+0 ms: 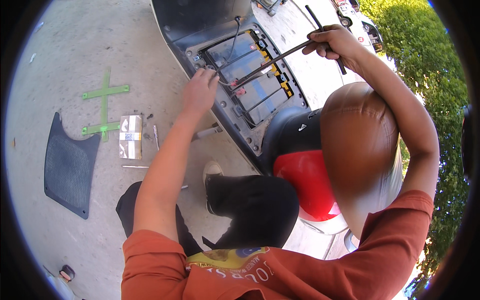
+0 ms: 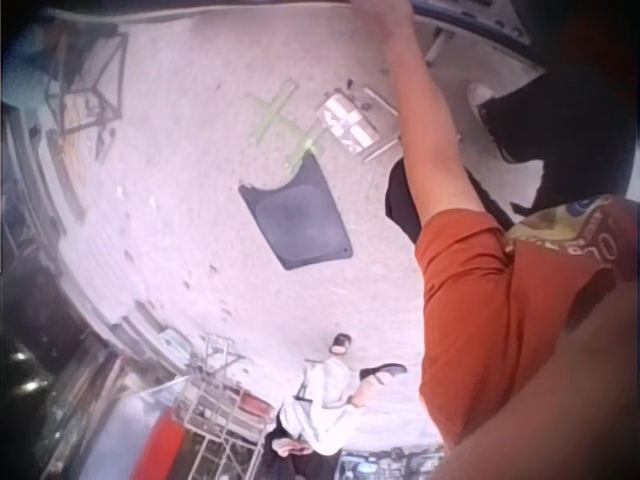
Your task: The person uses a wrench to tighten bolts on a scooter battery located under the seat. They repeatedly adjust the tool and apply torque to secure the battery terminals.
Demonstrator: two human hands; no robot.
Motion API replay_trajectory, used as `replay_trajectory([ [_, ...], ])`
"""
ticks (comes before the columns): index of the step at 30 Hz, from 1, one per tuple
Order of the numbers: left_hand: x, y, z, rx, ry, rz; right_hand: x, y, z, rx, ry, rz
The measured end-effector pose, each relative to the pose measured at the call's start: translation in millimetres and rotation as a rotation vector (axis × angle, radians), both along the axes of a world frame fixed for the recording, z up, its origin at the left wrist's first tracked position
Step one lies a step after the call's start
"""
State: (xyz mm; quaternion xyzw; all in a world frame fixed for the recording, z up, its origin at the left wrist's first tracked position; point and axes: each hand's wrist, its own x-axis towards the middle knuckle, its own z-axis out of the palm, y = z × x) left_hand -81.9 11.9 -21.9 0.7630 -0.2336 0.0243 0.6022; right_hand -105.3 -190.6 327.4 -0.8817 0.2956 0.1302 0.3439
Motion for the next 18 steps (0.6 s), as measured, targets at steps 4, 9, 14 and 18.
replay_trajectory([
  [4, -3, 5, 4, 0.023, 0.049, -0.013, -8, 40, -5, -0.148, -0.068, 0.119],
  [9, -3, 2, 0, 0.032, 0.022, 0.022, -4, 54, -10, -0.179, -0.059, 0.207],
  [14, -7, -1, 3, 0.064, 0.022, 0.048, 9, 17, -9, -0.09, -0.071, 0.063],
  [18, -8, -2, 1, 0.081, 0.088, 0.074, 17, 10, -10, -0.13, -0.054, 0.104],
])
